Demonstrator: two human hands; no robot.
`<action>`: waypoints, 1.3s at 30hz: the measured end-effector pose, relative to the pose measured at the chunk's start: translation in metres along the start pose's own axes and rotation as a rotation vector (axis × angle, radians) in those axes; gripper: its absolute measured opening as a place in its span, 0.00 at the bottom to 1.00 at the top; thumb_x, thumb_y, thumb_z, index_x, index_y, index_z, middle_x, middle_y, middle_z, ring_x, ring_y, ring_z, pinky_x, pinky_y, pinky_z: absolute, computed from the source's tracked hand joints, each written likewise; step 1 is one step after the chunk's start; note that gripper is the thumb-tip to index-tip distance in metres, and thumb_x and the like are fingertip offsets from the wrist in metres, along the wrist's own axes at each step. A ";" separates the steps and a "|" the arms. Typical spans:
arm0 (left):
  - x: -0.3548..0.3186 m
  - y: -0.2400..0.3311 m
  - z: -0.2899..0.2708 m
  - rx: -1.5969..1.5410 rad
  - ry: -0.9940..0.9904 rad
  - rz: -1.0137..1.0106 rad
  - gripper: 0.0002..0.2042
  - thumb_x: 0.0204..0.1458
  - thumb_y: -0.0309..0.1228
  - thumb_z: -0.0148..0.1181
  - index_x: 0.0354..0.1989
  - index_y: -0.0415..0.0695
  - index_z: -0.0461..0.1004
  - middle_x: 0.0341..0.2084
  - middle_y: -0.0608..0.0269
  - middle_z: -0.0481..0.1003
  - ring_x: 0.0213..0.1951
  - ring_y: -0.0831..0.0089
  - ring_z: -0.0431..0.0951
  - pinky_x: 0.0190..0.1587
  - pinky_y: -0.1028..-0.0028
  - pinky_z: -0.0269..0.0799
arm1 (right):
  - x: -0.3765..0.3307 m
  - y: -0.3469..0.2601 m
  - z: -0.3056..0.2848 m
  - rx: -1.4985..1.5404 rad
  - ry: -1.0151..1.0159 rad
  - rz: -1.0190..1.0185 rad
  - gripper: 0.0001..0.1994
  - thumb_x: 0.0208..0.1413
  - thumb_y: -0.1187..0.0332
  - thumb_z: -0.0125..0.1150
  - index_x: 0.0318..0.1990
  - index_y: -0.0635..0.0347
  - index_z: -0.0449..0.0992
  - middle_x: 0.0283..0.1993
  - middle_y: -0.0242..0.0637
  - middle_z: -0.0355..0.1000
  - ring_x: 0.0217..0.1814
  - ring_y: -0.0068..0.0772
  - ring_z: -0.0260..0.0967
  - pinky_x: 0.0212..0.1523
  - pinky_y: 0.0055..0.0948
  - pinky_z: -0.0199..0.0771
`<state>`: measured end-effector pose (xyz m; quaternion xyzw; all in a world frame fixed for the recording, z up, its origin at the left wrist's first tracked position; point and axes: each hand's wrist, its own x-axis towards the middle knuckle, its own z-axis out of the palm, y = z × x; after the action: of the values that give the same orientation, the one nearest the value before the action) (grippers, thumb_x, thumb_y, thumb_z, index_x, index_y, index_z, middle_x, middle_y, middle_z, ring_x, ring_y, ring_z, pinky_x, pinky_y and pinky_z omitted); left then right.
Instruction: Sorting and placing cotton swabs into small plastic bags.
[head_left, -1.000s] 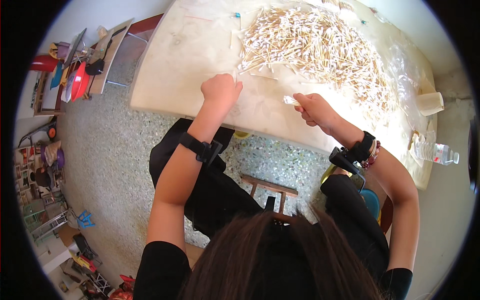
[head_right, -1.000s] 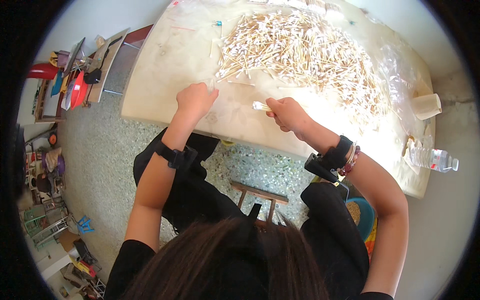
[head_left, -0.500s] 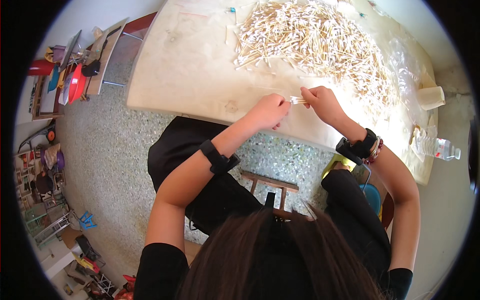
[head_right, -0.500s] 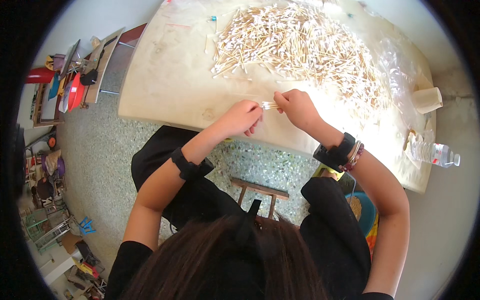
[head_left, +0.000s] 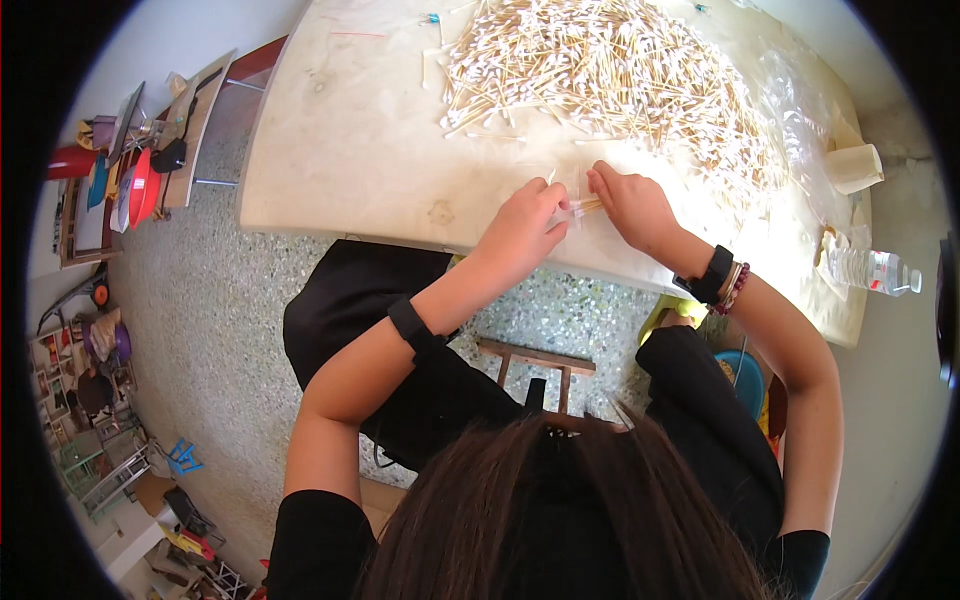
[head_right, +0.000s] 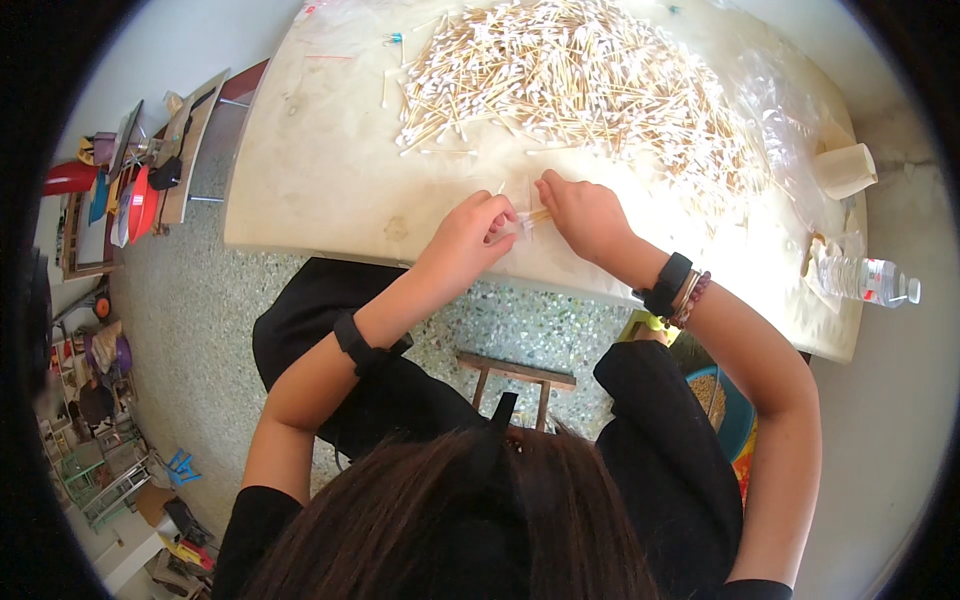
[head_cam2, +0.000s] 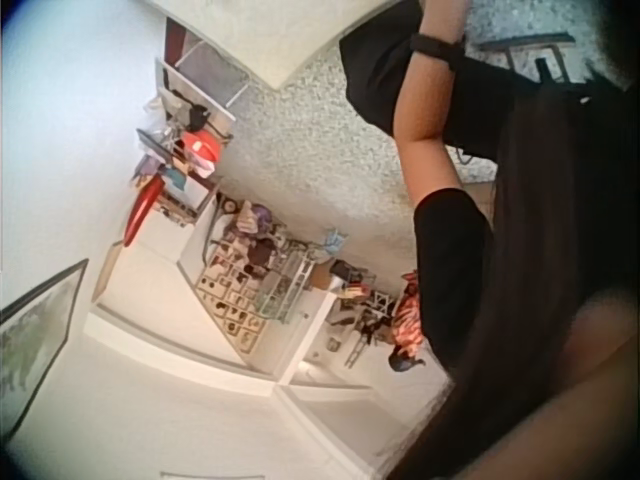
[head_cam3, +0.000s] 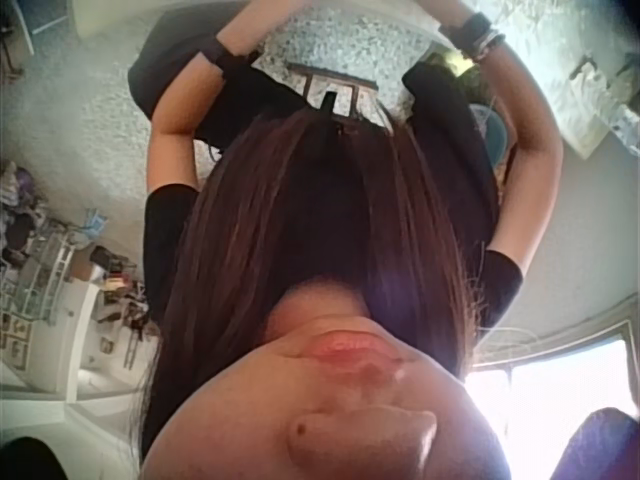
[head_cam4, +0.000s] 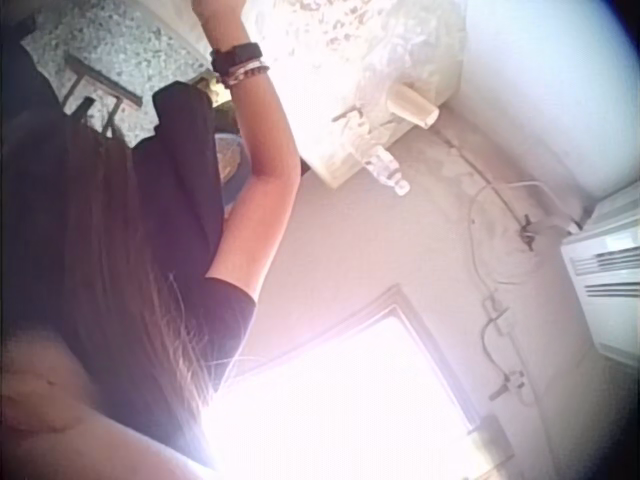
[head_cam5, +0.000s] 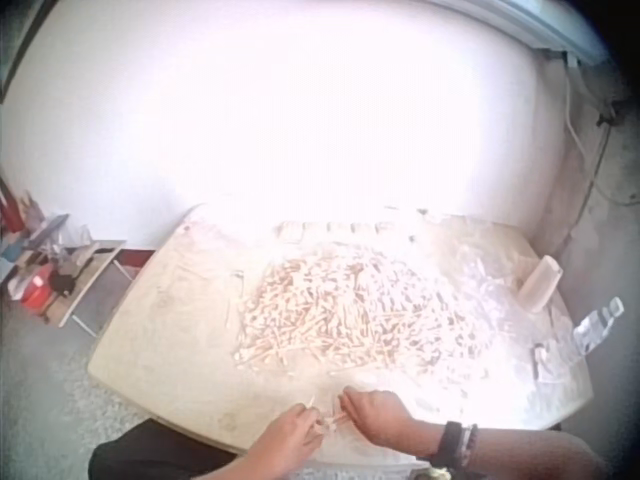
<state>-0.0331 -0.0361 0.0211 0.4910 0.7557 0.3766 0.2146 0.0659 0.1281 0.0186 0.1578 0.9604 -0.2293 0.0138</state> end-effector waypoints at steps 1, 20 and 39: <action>-0.001 0.000 0.001 0.000 0.000 -0.002 0.06 0.47 0.24 0.58 0.31 0.37 0.68 0.28 0.56 0.69 0.27 0.65 0.73 0.31 0.73 0.70 | -0.001 -0.003 0.001 -0.002 0.008 -0.011 0.12 0.62 0.60 0.39 0.36 0.58 0.65 0.21 0.46 0.70 0.25 0.50 0.69 0.27 0.45 0.67; -0.007 -0.003 0.011 0.241 0.075 0.284 0.07 0.42 0.23 0.61 0.31 0.38 0.74 0.28 0.59 0.69 0.35 0.61 0.70 0.39 0.68 0.69 | -0.019 0.003 -0.015 -0.047 0.038 -0.387 0.06 0.55 0.68 0.53 0.38 0.58 0.70 0.30 0.40 0.72 0.30 0.39 0.71 0.29 0.33 0.71; 0.001 -0.010 0.002 0.062 0.045 0.229 0.05 0.45 0.25 0.61 0.31 0.38 0.77 0.25 0.59 0.70 0.32 0.63 0.71 0.34 0.70 0.68 | -0.036 0.004 -0.011 0.479 0.007 -0.178 0.07 0.49 0.73 0.60 0.36 0.64 0.78 0.33 0.39 0.72 0.31 0.37 0.71 0.34 0.29 0.73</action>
<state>-0.0376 -0.0372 0.0121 0.5718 0.7106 0.3860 0.1378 0.1015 0.1260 0.0297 0.0720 0.8887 -0.4503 -0.0475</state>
